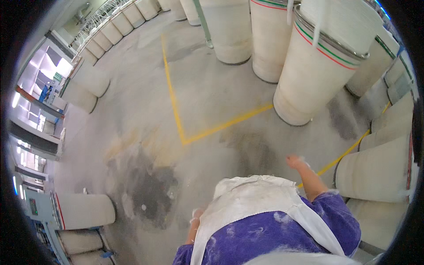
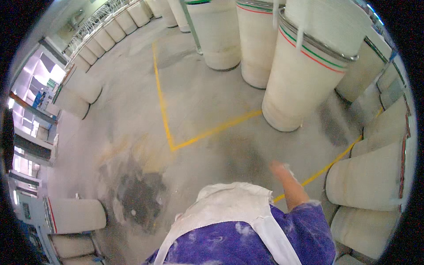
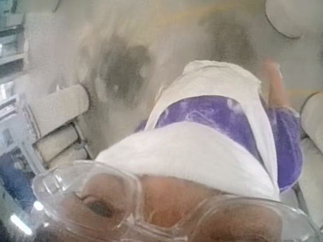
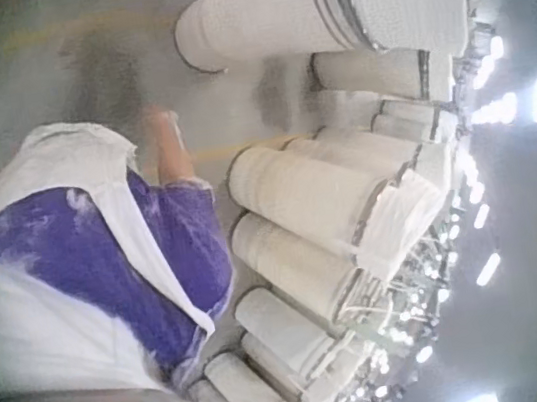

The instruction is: The person removes metal lids from large white cylindrical containers and pulls out white fibrous textile material. They walk between rows of containers, open several, and repeatedly pull and arrange the white material inside each container.

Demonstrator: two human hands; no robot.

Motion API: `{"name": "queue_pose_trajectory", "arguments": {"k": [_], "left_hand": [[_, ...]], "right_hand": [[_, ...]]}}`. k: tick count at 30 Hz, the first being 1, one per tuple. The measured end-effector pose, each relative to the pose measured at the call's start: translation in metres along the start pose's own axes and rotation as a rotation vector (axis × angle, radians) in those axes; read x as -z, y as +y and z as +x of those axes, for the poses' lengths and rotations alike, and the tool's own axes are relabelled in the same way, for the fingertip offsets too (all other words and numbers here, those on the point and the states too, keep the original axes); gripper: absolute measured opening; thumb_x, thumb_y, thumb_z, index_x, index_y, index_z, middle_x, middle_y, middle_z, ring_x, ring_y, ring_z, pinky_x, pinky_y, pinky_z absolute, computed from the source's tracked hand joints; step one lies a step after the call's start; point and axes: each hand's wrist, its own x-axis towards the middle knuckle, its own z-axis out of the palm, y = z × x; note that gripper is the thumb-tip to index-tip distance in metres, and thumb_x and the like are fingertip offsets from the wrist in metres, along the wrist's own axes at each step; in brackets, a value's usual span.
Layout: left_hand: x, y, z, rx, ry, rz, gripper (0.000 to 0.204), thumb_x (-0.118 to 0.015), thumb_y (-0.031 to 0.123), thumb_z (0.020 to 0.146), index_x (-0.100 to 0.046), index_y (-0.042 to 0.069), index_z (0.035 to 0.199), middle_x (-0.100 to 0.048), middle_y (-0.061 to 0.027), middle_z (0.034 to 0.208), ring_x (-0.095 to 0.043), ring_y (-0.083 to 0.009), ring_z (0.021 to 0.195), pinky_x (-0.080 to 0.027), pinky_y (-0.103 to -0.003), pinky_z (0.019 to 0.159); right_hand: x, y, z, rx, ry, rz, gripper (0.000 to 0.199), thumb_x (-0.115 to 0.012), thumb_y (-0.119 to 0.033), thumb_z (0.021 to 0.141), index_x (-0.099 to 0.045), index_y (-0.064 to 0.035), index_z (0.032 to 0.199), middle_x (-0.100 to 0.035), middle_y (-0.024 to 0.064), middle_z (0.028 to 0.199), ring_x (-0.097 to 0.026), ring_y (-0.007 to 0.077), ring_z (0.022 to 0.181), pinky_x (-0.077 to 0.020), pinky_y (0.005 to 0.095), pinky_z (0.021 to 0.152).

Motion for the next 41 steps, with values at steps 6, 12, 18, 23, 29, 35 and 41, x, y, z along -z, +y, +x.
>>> {"name": "queue_pose_trajectory", "arguments": {"k": [6,12,18,23,29,35,41], "left_hand": [[0.087,-0.036,0.099,0.2,-0.113,-0.134,0.046,-0.043,0.042,0.088,-0.069,0.003,0.088,-0.067,-0.0168,0.09,-0.063,-0.0334,0.088,-0.047,-0.043,0.079],[0.302,-0.085,0.277,0.039,0.002,0.039,0.053,-0.038,0.046,0.09,-0.069,0.003,0.085,-0.067,-0.0176,0.086,-0.064,-0.0337,0.085,-0.047,-0.043,0.079],[0.663,-0.028,0.492,-0.026,0.405,0.361,0.055,-0.036,0.05,0.093,-0.068,0.006,0.086,-0.067,-0.0153,0.08,-0.064,-0.0322,0.077,-0.048,-0.043,0.072],[0.91,0.126,0.593,-0.34,0.576,-0.264,0.039,-0.064,0.032,0.083,-0.061,0.005,0.111,-0.067,-0.0147,0.086,-0.065,-0.0268,0.081,-0.049,-0.036,0.073],[1.1,0.284,0.633,-0.693,0.529,-0.069,0.035,-0.066,0.026,0.083,-0.063,0.003,0.109,-0.068,-0.0141,0.086,-0.065,-0.0236,0.078,-0.05,-0.034,0.07],[1.267,0.392,0.66,-0.779,0.675,-0.206,0.022,-0.065,0.017,0.085,-0.066,0.002,0.1,-0.067,-0.0137,0.088,-0.064,-0.0206,0.081,-0.049,-0.031,0.074],[1.375,0.476,0.72,-1.246,0.955,0.033,0.019,-0.059,0.016,0.09,-0.066,0.001,0.1,-0.066,-0.0102,0.093,-0.062,-0.0204,0.087,-0.048,-0.03,0.08]], "right_hand": [[0.163,-0.134,0.218,0.05,0.119,0.11,0.03,-0.051,-0.032,0.086,-0.061,-0.006,0.098,-0.064,0.0167,0.098,-0.06,0.0337,0.093,-0.0458,0.0435,0.081],[0.21,-0.191,0.321,0.132,0.0,-0.196,0.027,-0.055,-0.03,0.081,-0.061,-0.0064,0.094,-0.065,0.0158,0.094,-0.061,0.0336,0.088,-0.0473,0.0424,0.077],[0.251,-0.205,0.368,-0.245,-0.064,0.228,0.024,-0.053,-0.027,0.08,-0.065,-0.0071,0.087,-0.067,0.0157,0.09,-0.063,0.0336,0.085,-0.048,0.0437,0.077],[0.255,-0.184,0.479,-0.383,0.194,0.251,0.03,-0.049,-0.029,0.083,-0.065,-0.0044,0.086,-0.066,0.0189,0.09,-0.062,0.0366,0.087,-0.047,0.0467,0.079],[0.387,-0.188,0.663,-0.324,0.471,0.276,0.026,-0.05,-0.027,0.086,-0.059,-0.0032,0.087,-0.063,0.0174,0.083,-0.059,0.0369,0.077,-0.0443,0.0458,0.067],[0.67,-0.267,0.738,0.004,0.924,0.459,0.02,-0.054,-0.019,0.088,-0.062,-0.0034,0.097,-0.061,0.0165,0.088,-0.06,0.0325,0.08,-0.0474,0.039,0.073],[0.816,-0.322,0.766,0.11,1.279,0.43,0.018,-0.061,-0.013,0.084,-0.062,-0.0028,0.1,-0.063,0.0146,0.091,-0.063,0.0207,0.072,-0.0496,0.0326,0.065]]}}
